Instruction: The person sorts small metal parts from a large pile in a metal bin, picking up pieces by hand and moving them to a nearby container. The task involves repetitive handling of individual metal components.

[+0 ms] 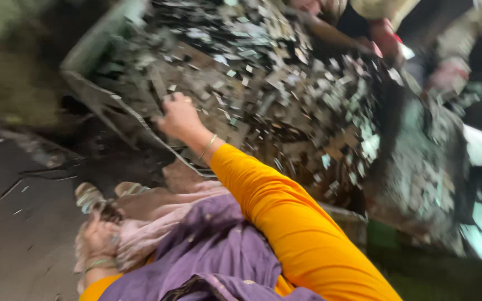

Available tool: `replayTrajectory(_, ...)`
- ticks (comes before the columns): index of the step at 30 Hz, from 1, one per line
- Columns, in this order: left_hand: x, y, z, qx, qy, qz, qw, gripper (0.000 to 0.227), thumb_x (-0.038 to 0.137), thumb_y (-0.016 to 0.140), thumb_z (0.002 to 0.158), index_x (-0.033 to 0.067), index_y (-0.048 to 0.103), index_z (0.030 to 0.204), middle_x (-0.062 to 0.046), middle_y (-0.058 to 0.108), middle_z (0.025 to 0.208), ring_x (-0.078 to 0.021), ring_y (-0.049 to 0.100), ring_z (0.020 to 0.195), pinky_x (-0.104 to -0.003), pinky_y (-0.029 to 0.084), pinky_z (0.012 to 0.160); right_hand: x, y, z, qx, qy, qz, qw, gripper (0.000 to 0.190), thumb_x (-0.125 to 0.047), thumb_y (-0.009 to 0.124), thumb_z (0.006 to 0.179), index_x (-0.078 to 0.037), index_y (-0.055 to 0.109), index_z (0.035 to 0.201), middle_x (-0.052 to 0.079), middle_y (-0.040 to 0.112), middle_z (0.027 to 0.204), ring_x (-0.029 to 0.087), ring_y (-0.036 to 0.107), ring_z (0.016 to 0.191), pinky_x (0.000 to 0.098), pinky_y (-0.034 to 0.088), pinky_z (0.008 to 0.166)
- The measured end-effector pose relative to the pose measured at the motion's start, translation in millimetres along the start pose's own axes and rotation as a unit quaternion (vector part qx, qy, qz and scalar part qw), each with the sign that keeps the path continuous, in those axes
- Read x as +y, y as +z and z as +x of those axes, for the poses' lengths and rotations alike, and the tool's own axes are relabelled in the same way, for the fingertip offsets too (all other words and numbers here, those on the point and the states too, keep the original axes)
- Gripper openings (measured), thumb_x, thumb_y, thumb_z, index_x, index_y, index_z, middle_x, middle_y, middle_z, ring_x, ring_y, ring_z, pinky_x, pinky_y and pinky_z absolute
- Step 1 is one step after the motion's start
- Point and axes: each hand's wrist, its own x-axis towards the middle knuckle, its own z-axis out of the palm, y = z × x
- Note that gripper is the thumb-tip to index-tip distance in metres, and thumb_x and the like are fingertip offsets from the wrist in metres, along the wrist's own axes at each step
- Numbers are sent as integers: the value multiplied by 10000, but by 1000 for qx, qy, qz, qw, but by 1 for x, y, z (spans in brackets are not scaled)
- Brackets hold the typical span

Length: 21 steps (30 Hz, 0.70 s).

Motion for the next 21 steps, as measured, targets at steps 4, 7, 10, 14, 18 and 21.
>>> replayTrajectory(4, -8, -8, 16, 10, -8, 27, 1000, 182, 221, 747, 1073, 93, 681, 1186, -76, 670, 1002, -204, 645, 857, -328, 536, 762, 32, -46, -66, -28, -66, -31, 997, 656, -333, 818, 744, -31, 637, 1298, 244, 625, 1178, 436, 592, 1120, 494, 520, 903)
replayTrajectory(7, -16, -25, 7, 34, -4, 36, 999, 176, 203, 750, 1073, 89, 692, 1193, -83, 680, 1023, -210, 655, 877, -332, 539, 782, 99, -109, -130, 22, -55, -15, 998, 583, -271, 814, 812, -58, 645, 1327, 226, 624, 1264, 416, 587, 1144, 491, 504, 960)
replayTrajectory(10, -36, 1, 27, 28, -21, 75, 997, 171, 186, 752, 1073, 84, 703, 1201, -90, 690, 1043, -216, 664, 898, -335, 542, 803, 162, -161, -191, 48, 46, -59, 996, 543, -249, 809, 835, -40, 643, 1308, 204, 626, 1272, 401, 584, 1125, 478, 494, 956)
replayTrajectory(14, -67, 52, 60, 9, -18, 160, 987, 167, 163, 756, 1073, 77, 717, 1212, -100, 703, 1070, -224, 677, 926, -340, 546, 831, 203, -214, -277, 72, 125, -99, 985, 517, -225, 790, 858, -34, 632, 1312, 194, 612, 1278, 388, 583, 1135, 462, 487, 968)
replayTrajectory(18, -47, 73, 37, 10, 181, 347, 920, 166, 139, 759, 1073, 71, 732, 1222, -110, 716, 1097, -232, 689, 953, -345, 550, 859, 214, -219, -319, 54, 155, -87, 983, 493, -182, 759, 877, -30, 626, 1326, 183, 615, 1288, 379, 580, 1136, 464, 477, 961)
replayTrajectory(21, -44, 151, 38, -111, 412, 536, 728, 168, 122, 762, 1073, 66, 743, 1230, -117, 726, 1118, -238, 699, 974, -349, 552, 879, 210, -209, -345, 66, 113, -75, 989, 479, -145, 740, 882, -34, 629, 1335, 191, 611, 1294, 389, 564, 1164, 476, 472, 982)
